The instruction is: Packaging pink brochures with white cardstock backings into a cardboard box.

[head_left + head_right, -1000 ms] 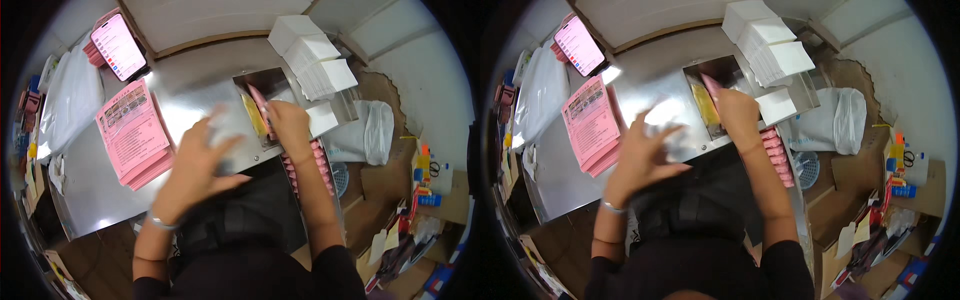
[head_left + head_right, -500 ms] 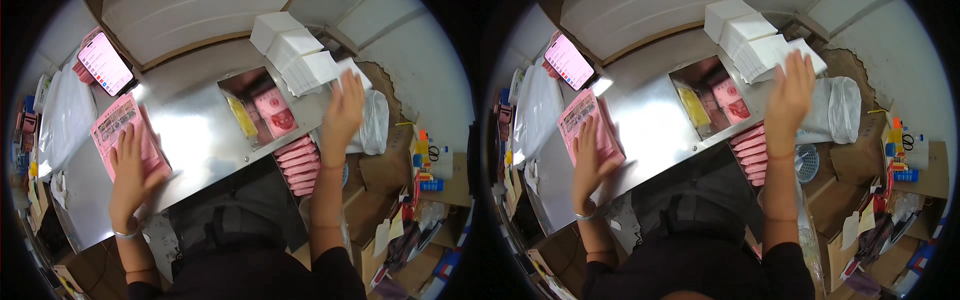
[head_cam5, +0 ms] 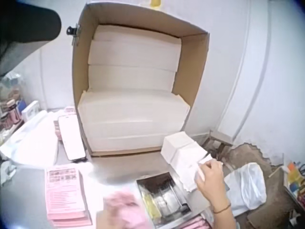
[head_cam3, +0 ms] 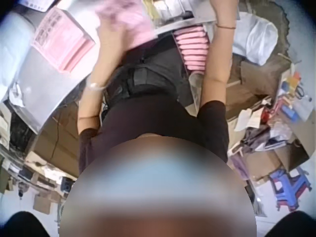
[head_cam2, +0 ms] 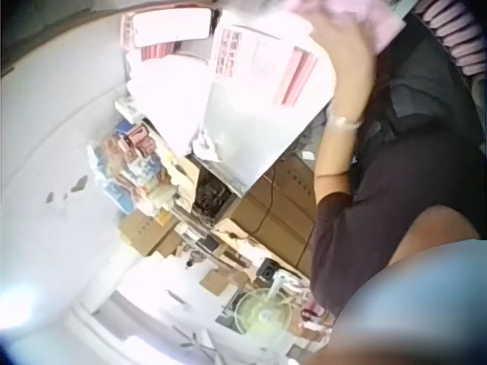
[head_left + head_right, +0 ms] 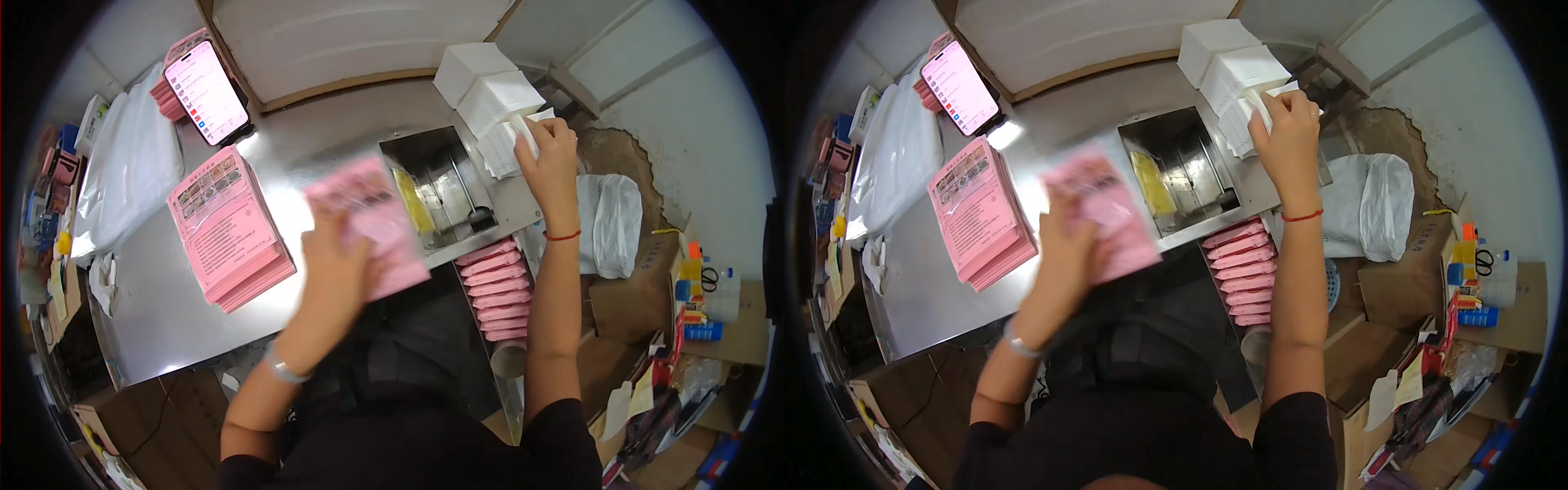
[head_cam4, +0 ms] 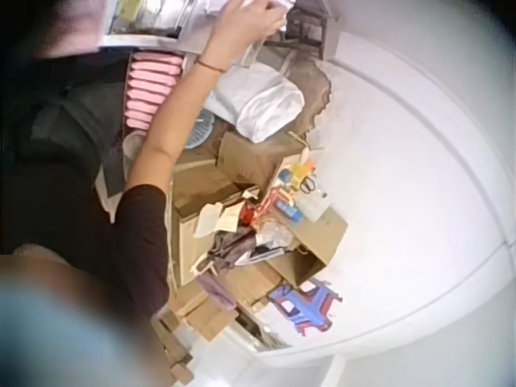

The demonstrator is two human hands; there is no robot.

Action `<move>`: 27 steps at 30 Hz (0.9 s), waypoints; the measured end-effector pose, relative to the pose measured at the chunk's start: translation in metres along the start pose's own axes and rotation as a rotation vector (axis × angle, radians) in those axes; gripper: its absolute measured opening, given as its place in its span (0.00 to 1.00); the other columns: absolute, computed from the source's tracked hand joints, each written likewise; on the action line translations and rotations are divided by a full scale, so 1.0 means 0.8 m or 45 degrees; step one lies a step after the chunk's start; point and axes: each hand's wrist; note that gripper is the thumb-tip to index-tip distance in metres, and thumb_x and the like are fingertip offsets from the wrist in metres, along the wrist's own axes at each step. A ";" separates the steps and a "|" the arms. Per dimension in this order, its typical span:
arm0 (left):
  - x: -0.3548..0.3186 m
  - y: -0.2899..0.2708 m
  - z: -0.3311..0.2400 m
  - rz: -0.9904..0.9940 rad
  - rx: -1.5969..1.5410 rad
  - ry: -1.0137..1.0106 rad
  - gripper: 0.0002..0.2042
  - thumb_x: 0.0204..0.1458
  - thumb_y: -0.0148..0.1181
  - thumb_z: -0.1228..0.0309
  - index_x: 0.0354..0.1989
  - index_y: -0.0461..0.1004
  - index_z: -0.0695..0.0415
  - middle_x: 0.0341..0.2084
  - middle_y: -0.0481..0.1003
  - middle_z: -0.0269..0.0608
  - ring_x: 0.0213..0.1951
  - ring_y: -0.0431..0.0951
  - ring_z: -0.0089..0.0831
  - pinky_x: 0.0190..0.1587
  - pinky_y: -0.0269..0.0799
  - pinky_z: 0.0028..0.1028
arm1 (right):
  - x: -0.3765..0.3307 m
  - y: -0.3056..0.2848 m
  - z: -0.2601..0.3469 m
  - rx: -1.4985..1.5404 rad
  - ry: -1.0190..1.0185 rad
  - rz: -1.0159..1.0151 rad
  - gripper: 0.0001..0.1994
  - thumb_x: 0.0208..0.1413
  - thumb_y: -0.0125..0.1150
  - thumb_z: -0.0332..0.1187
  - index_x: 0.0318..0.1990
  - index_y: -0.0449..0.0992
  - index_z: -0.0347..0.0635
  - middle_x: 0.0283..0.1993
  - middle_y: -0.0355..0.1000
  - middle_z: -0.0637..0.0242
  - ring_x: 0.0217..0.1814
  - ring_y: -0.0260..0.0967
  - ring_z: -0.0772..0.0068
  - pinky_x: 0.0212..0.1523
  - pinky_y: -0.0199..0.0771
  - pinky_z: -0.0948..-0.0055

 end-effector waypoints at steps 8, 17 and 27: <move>-0.008 0.001 -0.011 0.274 -0.039 0.013 0.21 0.47 0.63 0.72 0.50 0.69 0.63 0.64 0.59 0.58 0.65 0.56 0.62 0.65 0.53 0.56 | -0.076 -0.034 0.105 0.234 -0.316 -0.065 0.17 0.44 0.60 0.28 0.45 0.79 0.42 0.45 0.74 0.60 0.49 0.67 0.50 0.57 0.60 0.48; -0.010 -0.002 -0.019 0.128 0.074 -0.026 0.16 0.44 0.62 0.75 0.45 0.72 0.55 0.62 0.60 0.55 0.62 0.59 0.55 0.58 0.55 0.55 | -0.091 0.035 0.189 0.437 -0.623 0.507 0.08 0.49 0.55 0.26 0.37 0.78 0.40 0.44 0.74 0.61 0.50 0.71 0.56 0.60 0.66 0.46; 0.042 -0.018 -0.011 0.317 0.434 -0.009 0.30 0.35 0.74 0.53 0.49 0.73 0.50 0.52 0.64 0.51 0.57 0.62 0.51 0.54 0.60 0.49 | -0.006 -0.002 0.028 -0.109 -0.041 0.095 0.11 0.55 0.57 0.30 0.42 0.80 0.35 0.46 0.72 0.53 0.48 0.66 0.50 0.50 0.67 0.56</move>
Point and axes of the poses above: each hand's wrist, its own x-axis towards the middle knuckle, its own y-axis out of the palm, z = x × y
